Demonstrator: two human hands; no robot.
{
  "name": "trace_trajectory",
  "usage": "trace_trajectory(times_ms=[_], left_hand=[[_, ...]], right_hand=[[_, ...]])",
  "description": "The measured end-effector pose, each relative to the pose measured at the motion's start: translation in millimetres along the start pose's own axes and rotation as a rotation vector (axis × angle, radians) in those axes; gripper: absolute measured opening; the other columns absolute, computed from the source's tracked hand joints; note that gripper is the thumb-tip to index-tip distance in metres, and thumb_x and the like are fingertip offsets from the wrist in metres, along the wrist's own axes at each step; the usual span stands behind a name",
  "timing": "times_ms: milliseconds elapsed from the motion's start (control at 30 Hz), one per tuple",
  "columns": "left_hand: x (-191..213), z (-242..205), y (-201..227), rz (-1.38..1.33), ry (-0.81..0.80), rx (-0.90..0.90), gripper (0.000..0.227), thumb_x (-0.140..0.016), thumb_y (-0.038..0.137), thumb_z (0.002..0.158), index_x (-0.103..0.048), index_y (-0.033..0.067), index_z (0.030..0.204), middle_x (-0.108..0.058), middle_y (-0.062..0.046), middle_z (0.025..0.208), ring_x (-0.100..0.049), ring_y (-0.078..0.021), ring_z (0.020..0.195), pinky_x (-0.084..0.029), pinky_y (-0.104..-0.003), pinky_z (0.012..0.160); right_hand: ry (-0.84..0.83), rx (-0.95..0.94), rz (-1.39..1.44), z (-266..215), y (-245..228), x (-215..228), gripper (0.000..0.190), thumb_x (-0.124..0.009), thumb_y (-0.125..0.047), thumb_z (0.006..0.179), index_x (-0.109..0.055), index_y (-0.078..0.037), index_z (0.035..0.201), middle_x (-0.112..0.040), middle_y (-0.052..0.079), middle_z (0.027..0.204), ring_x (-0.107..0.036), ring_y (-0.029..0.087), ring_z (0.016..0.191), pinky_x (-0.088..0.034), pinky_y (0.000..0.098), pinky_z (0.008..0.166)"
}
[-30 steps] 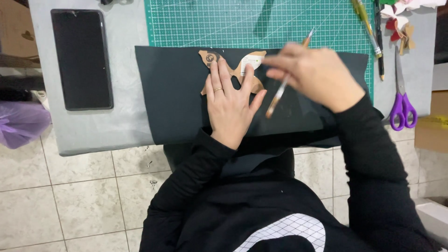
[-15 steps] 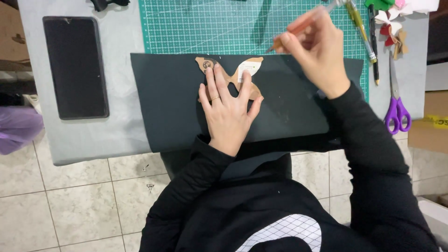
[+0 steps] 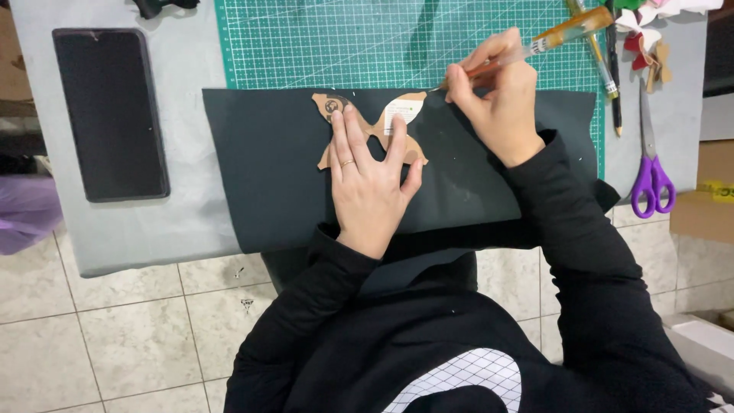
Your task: Tracing a butterfly template onto a sheet of black material.
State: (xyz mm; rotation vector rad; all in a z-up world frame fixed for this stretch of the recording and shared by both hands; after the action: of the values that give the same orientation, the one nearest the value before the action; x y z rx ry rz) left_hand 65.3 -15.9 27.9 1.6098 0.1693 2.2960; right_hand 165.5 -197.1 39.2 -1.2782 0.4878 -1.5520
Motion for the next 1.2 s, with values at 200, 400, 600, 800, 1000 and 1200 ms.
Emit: trace_trajectory(times_ms=[200, 400, 600, 800, 1000, 1200], left_hand=[[-1, 0, 0, 0.041, -0.014, 0.006, 0.057, -0.064, 0.052, 0.101, -0.058, 0.0208, 0.148, -0.038, -0.038, 0.154, -0.037, -0.0485, 0.148, -0.043, -0.051, 0.117], [-5, -3, -1, 0.024, -0.015, 0.008, 0.056, -0.062, 0.051, 0.103, -0.058, 0.0213, 0.15, -0.037, -0.039, 0.156, -0.037, -0.0484, 0.15, -0.041, -0.05, 0.118], [-3, -2, 1, 0.08, -0.025, 0.004, 0.059, -0.06, 0.054, 0.102, -0.057, 0.0214, 0.151, -0.038, -0.039, 0.155, -0.036, -0.0473, 0.15, -0.034, -0.052, 0.123], [-4, -2, 1, 0.073, -0.034, -0.002, 0.06, -0.06, 0.056, 0.102, -0.057, 0.0208, 0.151, -0.039, -0.039, 0.155, -0.037, -0.0477, 0.149, -0.031, -0.053, 0.124], [-3, -2, 0, 0.08, -0.029, 0.003, 0.06, -0.061, 0.056, 0.101, -0.058, 0.0208, 0.15, -0.041, -0.038, 0.154, -0.038, -0.047, 0.149, -0.032, -0.054, 0.123], [0, -1, 0, 0.061, -0.004, 0.011, 0.06, -0.064, 0.056, 0.1, -0.059, 0.0198, 0.147, -0.042, -0.037, 0.154, -0.038, -0.0465, 0.149, -0.032, -0.055, 0.123]], right_hand=[[-0.015, 0.013, -0.088, 1, -4, -2, 0.023, -0.072, 0.001, 0.113, -0.05, 0.003, 0.11, -0.069, 0.01, 0.099, -0.078, 0.017, 0.088, -0.064, 0.0255, 0.077], [-0.027, 0.033, -0.128, 1, -7, -4, 0.021, -0.073, 0.001, 0.113, -0.052, 0.002, 0.111, -0.067, 0.011, 0.1, -0.078, 0.018, 0.089, -0.064, 0.0267, 0.078], [-0.045, -0.01, -0.094, 1, -6, -6, 0.025, -0.074, -0.002, 0.112, -0.049, 0.001, 0.11, -0.069, 0.007, 0.099, -0.078, 0.016, 0.089, -0.063, 0.0255, 0.076], [-0.04, 0.108, -0.251, -1, -10, -5, 0.027, -0.078, -0.003, 0.11, -0.051, 0.001, 0.104, -0.067, 0.01, 0.102, -0.078, 0.02, 0.093, -0.063, 0.0286, 0.081], [-0.03, 0.125, -0.313, 2, -15, -5, 0.026, -0.079, -0.003, 0.107, -0.052, 0.001, 0.106, -0.068, 0.011, 0.096, -0.076, 0.021, 0.086, -0.06, 0.0292, 0.075], [-0.058, 0.077, -0.234, 4, -13, -8, 0.024, -0.076, -0.003, 0.11, -0.053, 0.001, 0.109, -0.067, 0.01, 0.097, -0.079, 0.02, 0.089, -0.062, 0.0284, 0.076]])
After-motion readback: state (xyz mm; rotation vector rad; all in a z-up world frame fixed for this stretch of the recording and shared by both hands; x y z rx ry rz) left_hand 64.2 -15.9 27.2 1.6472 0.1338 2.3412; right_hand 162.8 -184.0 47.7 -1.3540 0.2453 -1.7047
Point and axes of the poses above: each hand's wrist, its own z-axis towards the middle knuckle, its own x-axis out of the back of the hand, y = z × x, the point moved 6 cm from there along z, towards the middle knuckle
